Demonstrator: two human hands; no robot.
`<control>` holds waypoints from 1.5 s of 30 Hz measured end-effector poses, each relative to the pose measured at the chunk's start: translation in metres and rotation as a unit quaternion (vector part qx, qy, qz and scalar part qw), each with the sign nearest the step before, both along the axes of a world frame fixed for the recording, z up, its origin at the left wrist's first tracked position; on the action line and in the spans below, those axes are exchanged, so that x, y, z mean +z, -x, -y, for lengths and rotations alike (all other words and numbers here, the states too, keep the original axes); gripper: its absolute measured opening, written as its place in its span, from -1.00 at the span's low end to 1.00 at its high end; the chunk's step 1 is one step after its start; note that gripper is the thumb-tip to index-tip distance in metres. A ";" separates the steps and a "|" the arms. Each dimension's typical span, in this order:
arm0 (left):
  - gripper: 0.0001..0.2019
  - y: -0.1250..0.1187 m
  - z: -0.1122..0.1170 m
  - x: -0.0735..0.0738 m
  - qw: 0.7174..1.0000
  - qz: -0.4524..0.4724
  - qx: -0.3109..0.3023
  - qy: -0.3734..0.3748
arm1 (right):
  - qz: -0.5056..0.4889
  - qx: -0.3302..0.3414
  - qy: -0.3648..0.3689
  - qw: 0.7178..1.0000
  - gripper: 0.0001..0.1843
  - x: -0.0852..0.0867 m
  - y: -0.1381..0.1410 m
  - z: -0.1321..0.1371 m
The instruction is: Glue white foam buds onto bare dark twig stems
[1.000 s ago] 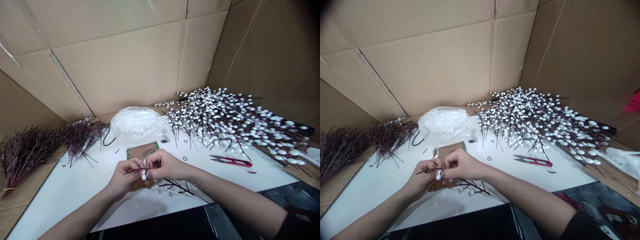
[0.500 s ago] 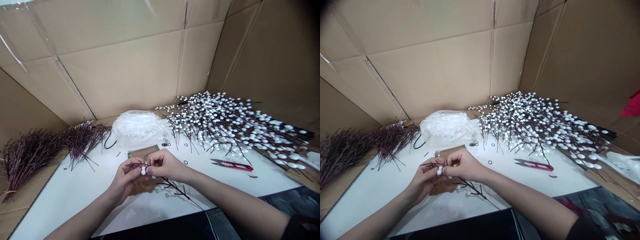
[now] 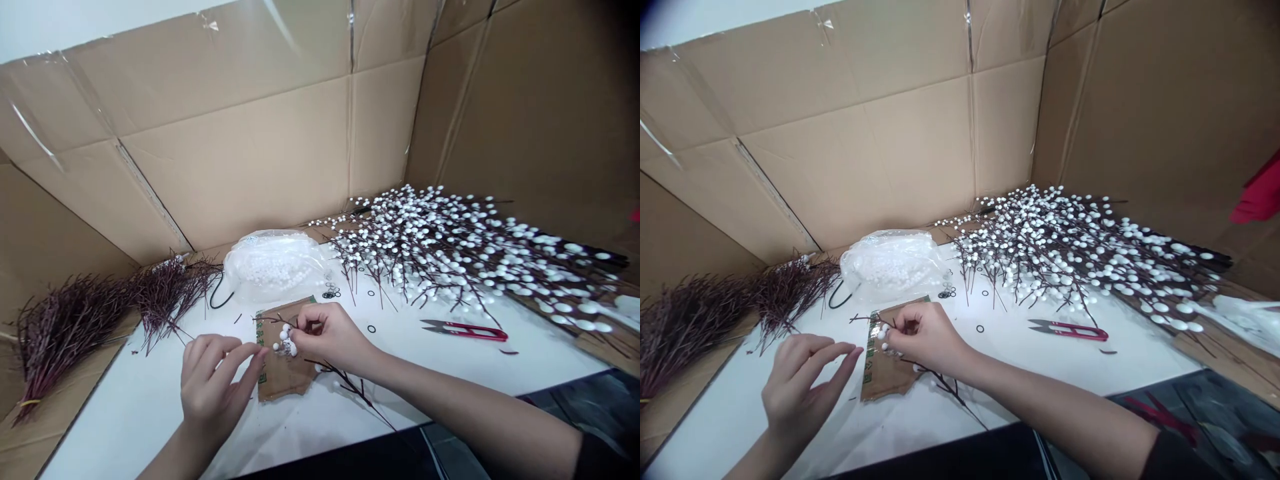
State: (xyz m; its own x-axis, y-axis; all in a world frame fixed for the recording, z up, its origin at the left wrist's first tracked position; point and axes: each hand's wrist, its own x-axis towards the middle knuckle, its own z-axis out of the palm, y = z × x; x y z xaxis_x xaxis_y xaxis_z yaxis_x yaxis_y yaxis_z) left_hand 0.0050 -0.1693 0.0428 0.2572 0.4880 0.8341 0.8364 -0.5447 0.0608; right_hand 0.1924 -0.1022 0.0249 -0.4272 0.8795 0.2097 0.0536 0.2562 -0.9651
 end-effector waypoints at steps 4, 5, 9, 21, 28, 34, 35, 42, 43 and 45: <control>-0.83 -0.008 -0.006 0.024 0.993 -0.110 0.020 -0.025 | 0.006 -0.001 0.003 1.000 -0.74 -0.002 0.001 0.002; -0.84 -0.011 -0.008 0.027 0.992 -0.126 0.018 -0.016 | 0.006 -0.001 0.003 1.000 -0.75 -0.002 0.001 0.002; -0.89 -0.024 -0.014 0.030 0.987 -0.159 0.005 0.016 | 0.004 -0.002 -0.005 1.000 -0.80 -0.003 0.001 0.002; -0.88 -0.032 -0.023 0.035 0.969 -0.245 -0.008 0.004 | 0.005 -0.009 -0.023 1.000 -0.79 -0.004 -0.001 0.002; -0.91 -0.031 -0.025 0.032 0.967 -0.249 -0.027 -0.042 | -0.003 0.009 -0.008 1.000 -0.77 0.000 -0.002 0.002; -0.88 -0.029 -0.024 0.032 0.972 -0.233 -0.012 -0.018 | -0.029 0.027 -0.004 0.999 -0.79 0.005 -0.002 0.000; -0.89 -0.028 -0.024 0.031 0.974 -0.224 -0.007 -0.013 | -0.038 0.035 0.004 0.999 -0.82 0.007 -0.002 0.000; -0.92 -0.014 -0.018 0.022 0.988 -0.150 0.033 -0.013 | -0.085 0.062 0.079 0.991 -0.94 0.014 -0.003 0.003; -0.91 -0.010 -0.016 0.022 0.989 -0.141 0.034 -0.011 | -0.086 0.066 0.086 0.990 -0.93 0.014 -0.003 0.002; -0.90 0.002 -0.013 0.024 0.990 -0.131 0.043 -0.004 | -0.083 0.063 0.083 0.991 -0.89 0.014 -0.004 0.001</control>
